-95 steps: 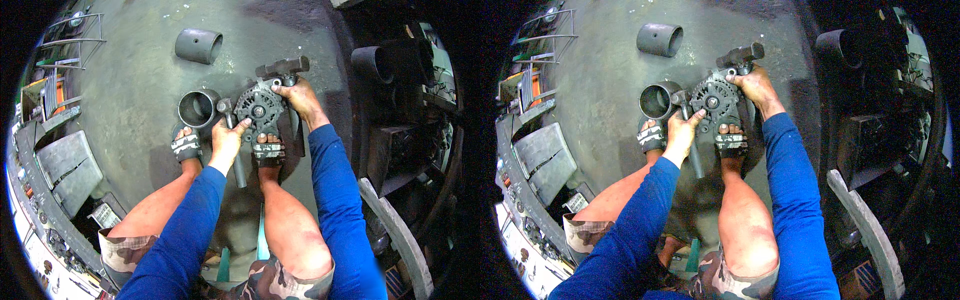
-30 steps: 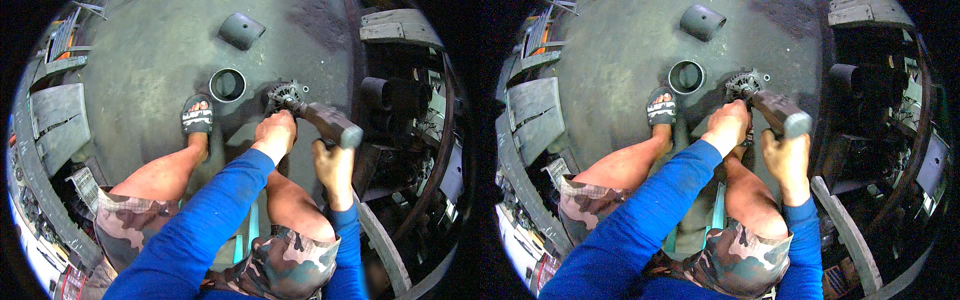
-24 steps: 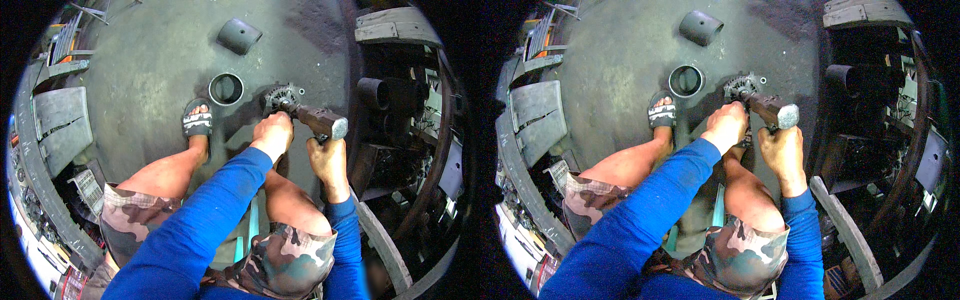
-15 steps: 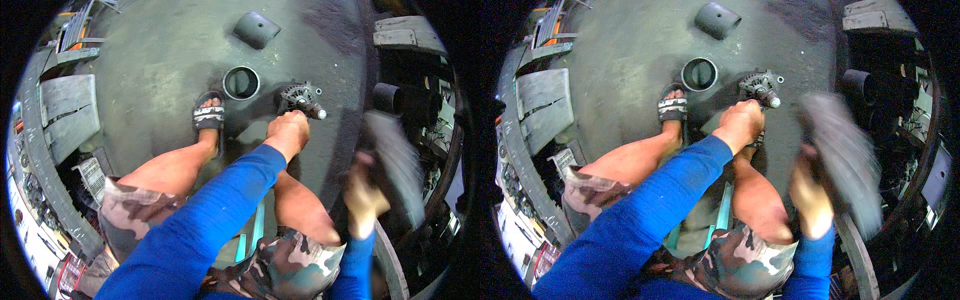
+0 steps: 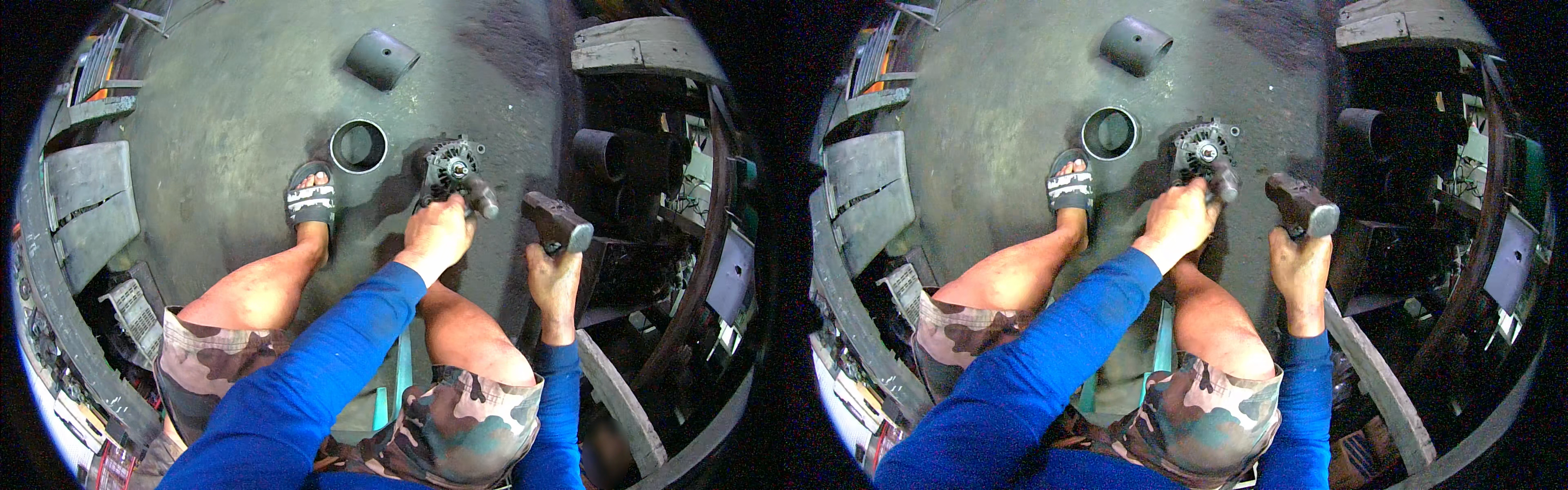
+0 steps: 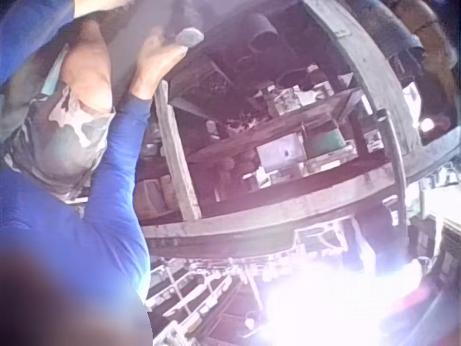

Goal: The person sits on a low stool and uses a hammer to tap a bearing into an alternator stator, then places the stator into a cylindrical housing and secures it. The person moves between the floor and a workbench during the process.

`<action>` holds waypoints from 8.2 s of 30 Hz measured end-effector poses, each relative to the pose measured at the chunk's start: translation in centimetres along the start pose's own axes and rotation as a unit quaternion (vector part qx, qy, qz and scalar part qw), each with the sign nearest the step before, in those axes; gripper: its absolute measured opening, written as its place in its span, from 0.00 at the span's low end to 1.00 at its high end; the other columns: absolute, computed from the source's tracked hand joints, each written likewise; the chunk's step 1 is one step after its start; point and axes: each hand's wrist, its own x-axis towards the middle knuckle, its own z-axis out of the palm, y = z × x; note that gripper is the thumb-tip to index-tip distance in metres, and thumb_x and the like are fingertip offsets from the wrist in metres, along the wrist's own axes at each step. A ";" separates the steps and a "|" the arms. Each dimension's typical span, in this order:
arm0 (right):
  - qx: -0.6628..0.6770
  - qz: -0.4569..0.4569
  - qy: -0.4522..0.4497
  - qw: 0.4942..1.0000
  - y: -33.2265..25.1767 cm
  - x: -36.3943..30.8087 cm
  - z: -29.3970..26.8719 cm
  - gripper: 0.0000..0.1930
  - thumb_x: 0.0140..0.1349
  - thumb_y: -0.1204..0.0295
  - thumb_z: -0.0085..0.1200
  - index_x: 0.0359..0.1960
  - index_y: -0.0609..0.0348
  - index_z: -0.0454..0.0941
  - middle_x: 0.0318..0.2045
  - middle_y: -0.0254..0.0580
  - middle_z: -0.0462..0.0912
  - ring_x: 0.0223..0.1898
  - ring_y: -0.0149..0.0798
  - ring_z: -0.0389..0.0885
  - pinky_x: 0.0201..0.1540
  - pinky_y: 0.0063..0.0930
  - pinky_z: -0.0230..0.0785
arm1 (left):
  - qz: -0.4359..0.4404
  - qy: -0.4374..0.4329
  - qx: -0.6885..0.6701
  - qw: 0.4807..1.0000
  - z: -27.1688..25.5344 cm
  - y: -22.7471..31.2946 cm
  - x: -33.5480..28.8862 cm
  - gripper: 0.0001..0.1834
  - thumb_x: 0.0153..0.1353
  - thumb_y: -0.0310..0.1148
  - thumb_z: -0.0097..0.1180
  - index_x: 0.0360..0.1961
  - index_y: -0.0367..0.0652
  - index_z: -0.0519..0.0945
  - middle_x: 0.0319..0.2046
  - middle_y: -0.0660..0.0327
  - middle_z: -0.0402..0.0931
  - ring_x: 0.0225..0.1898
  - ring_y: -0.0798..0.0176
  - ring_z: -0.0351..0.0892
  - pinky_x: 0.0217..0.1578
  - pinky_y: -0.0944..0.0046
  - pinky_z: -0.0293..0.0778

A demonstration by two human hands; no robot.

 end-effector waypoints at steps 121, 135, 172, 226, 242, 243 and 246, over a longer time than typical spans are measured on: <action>0.223 0.255 -0.089 0.937 14.1 10.5 15.4 0.22 0.62 0.67 0.69 0.55 0.63 0.81 0.48 0.45 0.87 0.48 0.40 0.83 0.55 0.36 0.74 | -0.081 0.172 -0.266 0.945 3.7 -10.7 5.5 0.22 0.59 0.36 0.76 0.48 0.35 0.82 0.39 0.60 0.85 0.40 0.64 0.80 0.45 0.60 0.76; 0.358 0.363 -0.046 0.859 14.9 7.3 16.6 0.22 0.64 0.63 0.69 0.55 0.61 0.81 0.49 0.44 0.85 0.47 0.42 0.82 0.57 0.42 0.72 | -0.058 0.261 -0.379 0.886 3.5 -10.5 6.2 0.27 0.58 0.40 0.77 0.51 0.33 0.82 0.43 0.57 0.86 0.43 0.61 0.81 0.50 0.60 0.74; 0.358 0.404 -0.044 0.841 16.7 1.7 18.1 0.19 0.64 0.58 0.70 0.43 0.61 0.84 0.38 0.38 0.86 0.36 0.36 0.80 0.41 0.38 0.74 | -0.195 0.269 -0.163 0.929 -0.8 -6.6 13.3 0.42 0.48 0.62 0.77 0.31 0.22 0.83 0.36 0.29 0.83 0.42 0.32 0.86 0.47 0.45 0.78; -0.054 0.119 -0.132 0.983 2.6 3.3 1.5 0.29 0.68 0.51 0.62 0.54 0.70 0.79 0.46 0.62 0.87 0.50 0.53 0.86 0.55 0.41 0.75 | 0.106 0.033 0.227 0.968 -16.6 -3.9 9.4 0.32 0.65 0.58 0.61 0.54 0.38 0.83 0.49 0.41 0.84 0.52 0.38 0.84 0.55 0.45 0.78; 0.072 0.096 -0.045 0.992 -11.0 -1.3 1.2 0.17 0.67 0.66 0.67 0.51 0.65 0.82 0.39 0.40 0.88 0.39 0.31 0.81 0.47 0.30 0.75 | 0.130 -0.141 0.321 0.928 -14.1 -3.3 6.4 0.22 0.59 0.44 0.64 0.49 0.42 0.86 0.43 0.44 0.87 0.48 0.42 0.87 0.52 0.45 0.81; 0.075 0.095 -0.048 0.992 -10.8 -1.3 2.0 0.17 0.66 0.67 0.68 0.51 0.65 0.82 0.39 0.40 0.88 0.39 0.32 0.82 0.47 0.31 0.76 | 0.131 -0.143 0.326 0.925 -14.1 -2.9 6.5 0.22 0.59 0.44 0.64 0.49 0.42 0.86 0.43 0.44 0.87 0.48 0.41 0.87 0.51 0.44 0.81; 0.042 0.120 -0.057 0.990 -10.4 -1.4 3.5 0.17 0.65 0.68 0.69 0.51 0.65 0.83 0.42 0.46 0.89 0.43 0.36 0.85 0.50 0.33 0.76 | 0.101 -0.144 0.341 0.924 -14.0 -2.1 6.6 0.19 0.61 0.40 0.61 0.49 0.41 0.87 0.45 0.44 0.87 0.49 0.42 0.87 0.52 0.46 0.82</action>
